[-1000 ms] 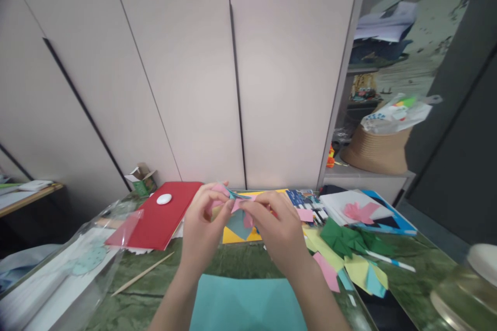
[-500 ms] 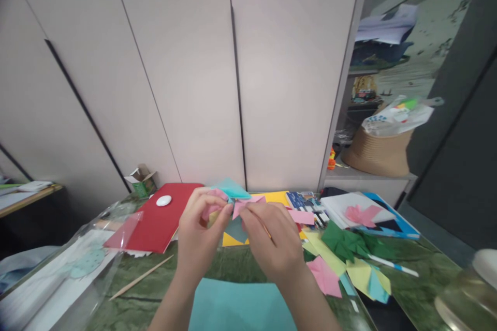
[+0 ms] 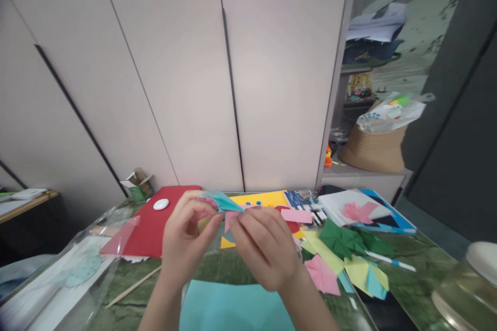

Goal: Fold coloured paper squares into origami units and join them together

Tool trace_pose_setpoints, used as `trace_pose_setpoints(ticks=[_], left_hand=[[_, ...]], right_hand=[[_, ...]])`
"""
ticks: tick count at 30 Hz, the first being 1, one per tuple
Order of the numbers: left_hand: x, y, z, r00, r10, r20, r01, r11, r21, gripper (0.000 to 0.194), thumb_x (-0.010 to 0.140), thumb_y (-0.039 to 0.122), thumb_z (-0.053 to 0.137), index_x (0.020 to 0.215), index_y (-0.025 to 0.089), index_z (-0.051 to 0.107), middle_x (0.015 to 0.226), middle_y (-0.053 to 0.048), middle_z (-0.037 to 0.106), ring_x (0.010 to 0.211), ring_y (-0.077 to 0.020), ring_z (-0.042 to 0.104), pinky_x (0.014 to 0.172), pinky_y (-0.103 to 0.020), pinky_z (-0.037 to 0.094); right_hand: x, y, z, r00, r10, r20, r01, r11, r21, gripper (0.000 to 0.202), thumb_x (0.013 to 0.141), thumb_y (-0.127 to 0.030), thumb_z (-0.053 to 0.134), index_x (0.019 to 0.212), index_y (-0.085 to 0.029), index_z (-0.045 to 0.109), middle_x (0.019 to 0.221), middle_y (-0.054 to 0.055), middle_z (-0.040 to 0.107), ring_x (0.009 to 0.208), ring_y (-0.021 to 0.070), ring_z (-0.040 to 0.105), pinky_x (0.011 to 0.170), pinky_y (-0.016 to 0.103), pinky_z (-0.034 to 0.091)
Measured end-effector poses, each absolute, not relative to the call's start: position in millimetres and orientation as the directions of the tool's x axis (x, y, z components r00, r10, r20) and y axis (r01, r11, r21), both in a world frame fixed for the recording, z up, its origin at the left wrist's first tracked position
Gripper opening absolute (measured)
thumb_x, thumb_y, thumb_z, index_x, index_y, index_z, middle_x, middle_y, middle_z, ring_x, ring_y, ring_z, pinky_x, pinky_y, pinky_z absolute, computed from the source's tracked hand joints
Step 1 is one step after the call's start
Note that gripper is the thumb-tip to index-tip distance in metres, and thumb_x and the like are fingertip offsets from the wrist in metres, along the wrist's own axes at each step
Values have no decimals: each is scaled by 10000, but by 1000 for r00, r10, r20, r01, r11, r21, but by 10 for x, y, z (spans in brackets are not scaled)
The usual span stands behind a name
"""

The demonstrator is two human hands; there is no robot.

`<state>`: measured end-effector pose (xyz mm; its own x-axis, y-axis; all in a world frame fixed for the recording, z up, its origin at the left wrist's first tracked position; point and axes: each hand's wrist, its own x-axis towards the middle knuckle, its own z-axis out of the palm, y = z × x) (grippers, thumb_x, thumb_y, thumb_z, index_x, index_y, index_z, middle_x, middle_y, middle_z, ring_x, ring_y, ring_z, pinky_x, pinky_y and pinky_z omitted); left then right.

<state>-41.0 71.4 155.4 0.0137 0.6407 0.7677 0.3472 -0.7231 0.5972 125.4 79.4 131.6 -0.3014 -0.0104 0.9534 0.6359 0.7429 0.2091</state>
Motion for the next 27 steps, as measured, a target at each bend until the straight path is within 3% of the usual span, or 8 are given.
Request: trace_pose_setpoints(ticks=[12,19,27], left_hand=[[-400,714,1507,8,556,831,333,-785,522,150,761,79,631,764,220,579,877,-15,541,856,-131,566,671,-203,508],[-417,719,1512,29,532,846,328,-805,494,166,762,56,619,771,218,581,930,-26,563,940,-149,579,734,-229,516],[-456,747,1467,69,473,879,356,-834,421,187,751,34,615,786,215,585,1003,-38,581,898,-170,602,779,-315,508]], right_hand=[[1236,804,1279,-289,-115,950,644,711,282,211,836,-33,506,966,-88,664,884,115,663,893,208,630,754,360,529],[1240,759,1333,-297,-111,948,643,711,284,197,803,-40,572,961,-107,668,870,109,687,878,209,643,739,347,547],[1268,771,1236,-292,-84,953,629,734,258,233,834,-69,531,997,-166,667,922,79,666,921,210,628,758,367,548]])
